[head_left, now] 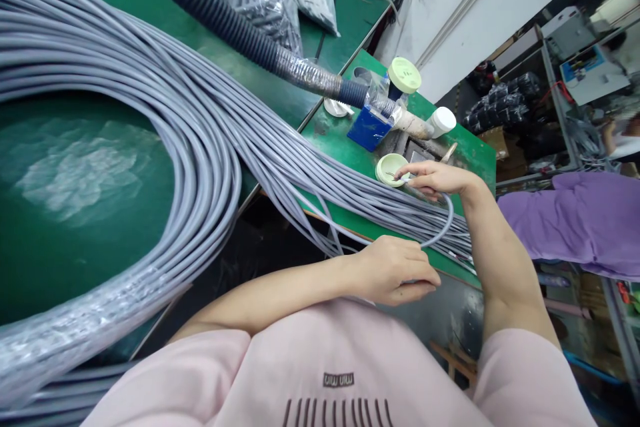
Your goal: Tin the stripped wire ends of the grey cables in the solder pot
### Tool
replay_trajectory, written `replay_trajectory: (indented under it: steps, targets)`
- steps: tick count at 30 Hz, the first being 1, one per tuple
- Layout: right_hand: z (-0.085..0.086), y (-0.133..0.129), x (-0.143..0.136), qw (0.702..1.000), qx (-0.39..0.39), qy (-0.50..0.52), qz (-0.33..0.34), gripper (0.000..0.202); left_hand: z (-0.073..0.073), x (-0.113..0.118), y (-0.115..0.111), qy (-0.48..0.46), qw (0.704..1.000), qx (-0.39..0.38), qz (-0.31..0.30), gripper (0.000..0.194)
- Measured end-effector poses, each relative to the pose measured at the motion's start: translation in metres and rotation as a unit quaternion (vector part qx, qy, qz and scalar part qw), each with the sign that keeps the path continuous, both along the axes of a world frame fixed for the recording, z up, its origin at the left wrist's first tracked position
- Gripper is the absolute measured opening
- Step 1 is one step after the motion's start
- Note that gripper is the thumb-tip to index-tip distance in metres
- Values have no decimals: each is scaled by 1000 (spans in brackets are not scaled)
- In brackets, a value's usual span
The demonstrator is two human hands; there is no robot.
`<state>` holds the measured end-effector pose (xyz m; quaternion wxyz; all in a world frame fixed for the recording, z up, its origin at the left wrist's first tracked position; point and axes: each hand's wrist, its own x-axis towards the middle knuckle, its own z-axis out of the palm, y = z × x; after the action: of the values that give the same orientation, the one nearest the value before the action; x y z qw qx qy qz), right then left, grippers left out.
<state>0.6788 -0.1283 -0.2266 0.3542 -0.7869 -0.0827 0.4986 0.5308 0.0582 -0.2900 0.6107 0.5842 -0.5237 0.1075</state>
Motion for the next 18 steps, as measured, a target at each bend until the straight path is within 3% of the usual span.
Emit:
replay_trajectory:
  steps: [4, 7, 12, 18]
  targets:
    - [21, -22, 0, 999, 14, -19, -42, 40, 3, 3, 4, -2, 1000, -20, 9, 14]
    - [27, -52, 5, 995, 24, -22, -99, 43, 6, 5, 7, 6, 999, -29, 23, 14]
    - [9, -90, 15, 985, 27, 4, -171, 45, 6, 6, 8, 20, 998, -43, 38, 11]
    - [-8, -100, 25, 980, 10, 30, -198, 43, 5, 7, 7, 28, 998, -47, 36, 9]
